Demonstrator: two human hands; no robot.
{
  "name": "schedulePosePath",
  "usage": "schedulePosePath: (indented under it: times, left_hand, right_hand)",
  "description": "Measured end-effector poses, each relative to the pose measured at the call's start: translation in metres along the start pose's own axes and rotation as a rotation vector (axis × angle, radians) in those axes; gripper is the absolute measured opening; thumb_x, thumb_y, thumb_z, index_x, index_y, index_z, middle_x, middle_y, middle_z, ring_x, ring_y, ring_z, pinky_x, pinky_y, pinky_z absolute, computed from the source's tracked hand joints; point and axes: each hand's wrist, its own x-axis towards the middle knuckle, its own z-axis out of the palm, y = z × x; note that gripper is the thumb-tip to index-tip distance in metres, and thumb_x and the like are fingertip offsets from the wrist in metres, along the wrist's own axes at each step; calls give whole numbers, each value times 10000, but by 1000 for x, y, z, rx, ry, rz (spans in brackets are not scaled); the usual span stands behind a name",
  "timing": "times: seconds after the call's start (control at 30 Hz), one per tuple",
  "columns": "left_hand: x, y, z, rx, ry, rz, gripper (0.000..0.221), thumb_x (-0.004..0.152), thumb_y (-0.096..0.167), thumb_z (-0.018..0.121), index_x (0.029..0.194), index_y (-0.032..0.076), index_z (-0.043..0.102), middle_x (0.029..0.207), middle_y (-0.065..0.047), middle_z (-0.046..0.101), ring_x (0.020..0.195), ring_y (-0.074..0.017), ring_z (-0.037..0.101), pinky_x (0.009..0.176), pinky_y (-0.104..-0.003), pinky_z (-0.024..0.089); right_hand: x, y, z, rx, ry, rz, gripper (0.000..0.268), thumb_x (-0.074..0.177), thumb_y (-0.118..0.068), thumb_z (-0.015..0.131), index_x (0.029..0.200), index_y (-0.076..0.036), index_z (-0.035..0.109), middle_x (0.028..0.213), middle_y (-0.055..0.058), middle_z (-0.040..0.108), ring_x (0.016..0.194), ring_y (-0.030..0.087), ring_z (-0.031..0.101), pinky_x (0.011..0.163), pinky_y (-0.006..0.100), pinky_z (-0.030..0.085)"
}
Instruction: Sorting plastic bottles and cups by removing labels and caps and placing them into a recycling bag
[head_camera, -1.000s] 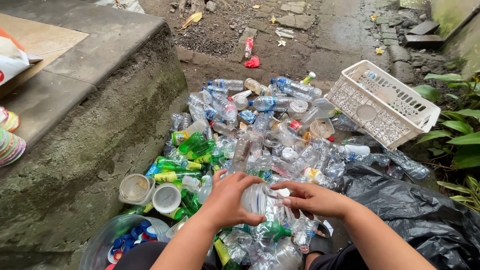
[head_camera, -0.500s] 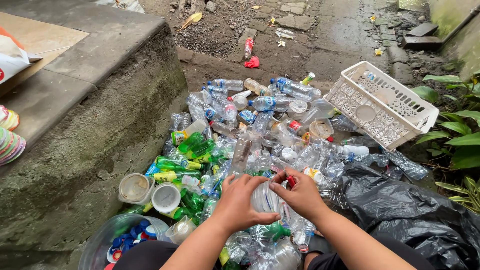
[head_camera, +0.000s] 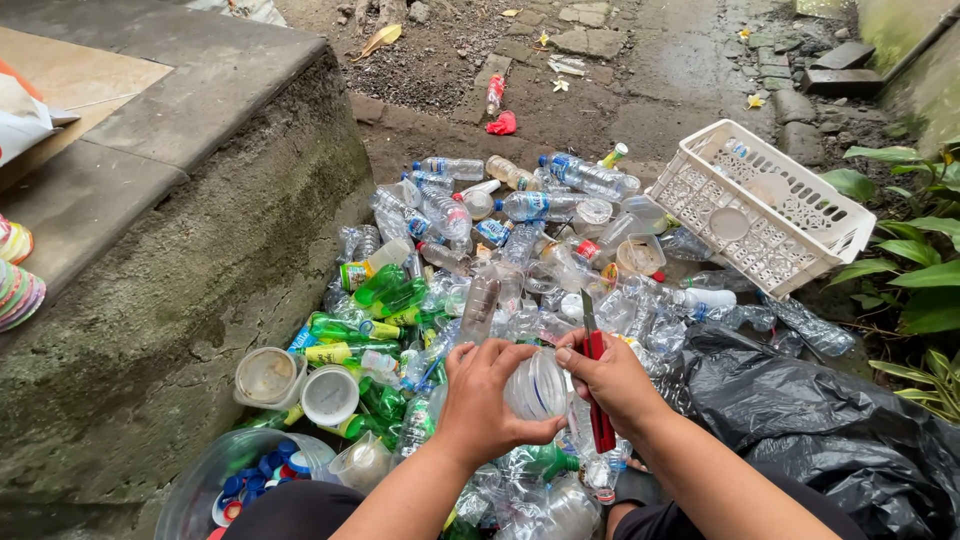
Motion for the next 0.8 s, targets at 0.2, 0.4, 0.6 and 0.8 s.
schedulePosePath:
  times: [0.2, 0.4, 0.6, 0.8]
  left_hand:
    - [-1, 1, 6, 2, 97, 43, 728, 488, 466, 889, 1126, 166, 705, 1031, -47, 642, 922, -219, 620, 1059, -486, 286]
    - [17, -38, -16, -99, 352, -290, 728, 611, 511, 860, 1173, 127, 602, 1035, -71, 680, 923, -270, 627, 968, -511, 441]
    - [19, -31, -21, -925, 208, -751, 796, 751, 533, 810, 1417, 194, 538, 1351, -217, 635, 1284, -357, 593, 1129, -537, 434]
    - [20, -20, -19, -1271, 162, -830, 747, 855, 619, 650, 1449, 177, 551, 1413, -197, 603, 1290, -332, 582, 1107, -546, 455]
  right_hand:
    - [1, 0, -3, 78, 66, 54, 94, 918, -6, 711, 1006, -24, 681, 686, 45, 577, 511, 94, 453, 451, 231, 349]
    - [-9, -13, -14, 76, 91, 52, 115, 939, -8, 670, 1033, -10, 604, 702, 49, 535, 497, 115, 443, 465, 251, 344]
    - [-4, -1, -23, -226, 111, -29, 246, 770, 42, 841, 966, 72, 695, 672, 156, 597, 334, 140, 487, 336, 243, 359]
    - [-1, -5, -25, -302, 88, -27, 243, 806, -14, 838, 1003, 92, 744, 741, 197, 653, 318, 141, 469, 332, 254, 367]
